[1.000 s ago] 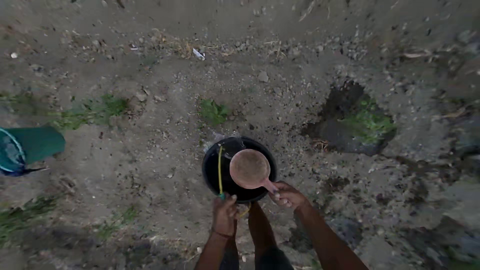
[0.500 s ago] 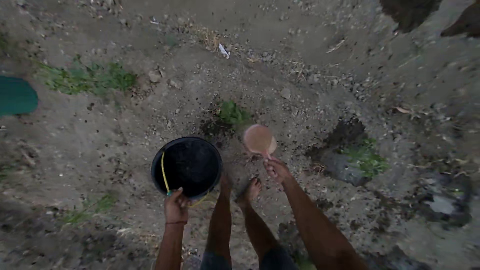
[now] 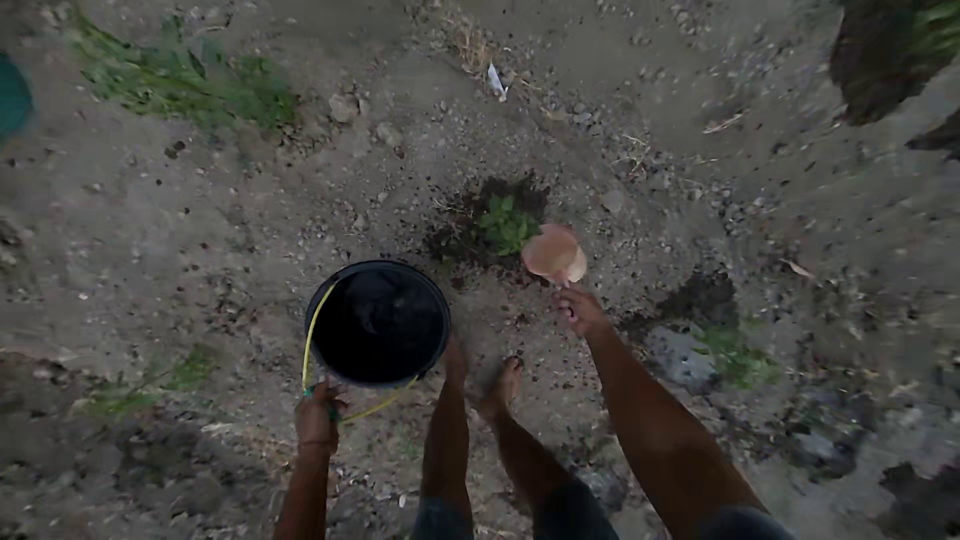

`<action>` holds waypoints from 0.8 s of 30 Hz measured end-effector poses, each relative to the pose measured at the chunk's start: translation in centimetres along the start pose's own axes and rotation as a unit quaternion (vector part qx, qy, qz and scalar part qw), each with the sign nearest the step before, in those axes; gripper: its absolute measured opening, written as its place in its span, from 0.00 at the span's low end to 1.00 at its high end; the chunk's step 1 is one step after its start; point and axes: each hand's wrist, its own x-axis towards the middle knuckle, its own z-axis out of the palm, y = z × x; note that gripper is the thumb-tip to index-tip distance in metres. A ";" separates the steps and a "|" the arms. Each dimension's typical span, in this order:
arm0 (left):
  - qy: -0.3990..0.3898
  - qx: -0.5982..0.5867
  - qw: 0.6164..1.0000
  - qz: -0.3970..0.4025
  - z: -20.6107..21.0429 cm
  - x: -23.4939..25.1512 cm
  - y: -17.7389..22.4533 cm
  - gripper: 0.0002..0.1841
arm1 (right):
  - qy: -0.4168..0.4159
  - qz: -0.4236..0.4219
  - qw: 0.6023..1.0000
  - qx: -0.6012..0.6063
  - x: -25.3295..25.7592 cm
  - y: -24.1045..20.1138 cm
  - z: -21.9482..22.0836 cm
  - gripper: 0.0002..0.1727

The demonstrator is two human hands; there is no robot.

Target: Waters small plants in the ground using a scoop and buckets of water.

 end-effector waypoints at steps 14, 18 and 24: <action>0.029 -0.104 0.989 -0.097 -1.7 9.8 -5.8 0.21 | 0.158 -0.004 0.980 -0.120 3.6 -0.3 0.8 0.12; 0.006 -0.150 0.983 -0.106 -1.7 9.7 -5.6 0.20 | 0.199 -0.015 0.978 -0.059 1.8 0.4 1.3 0.10; 0.026 -0.167 0.979 -0.113 0.2 6.9 -3.3 0.11 | -0.044 -0.091 0.971 -0.217 -8.8 1.7 1.1 0.10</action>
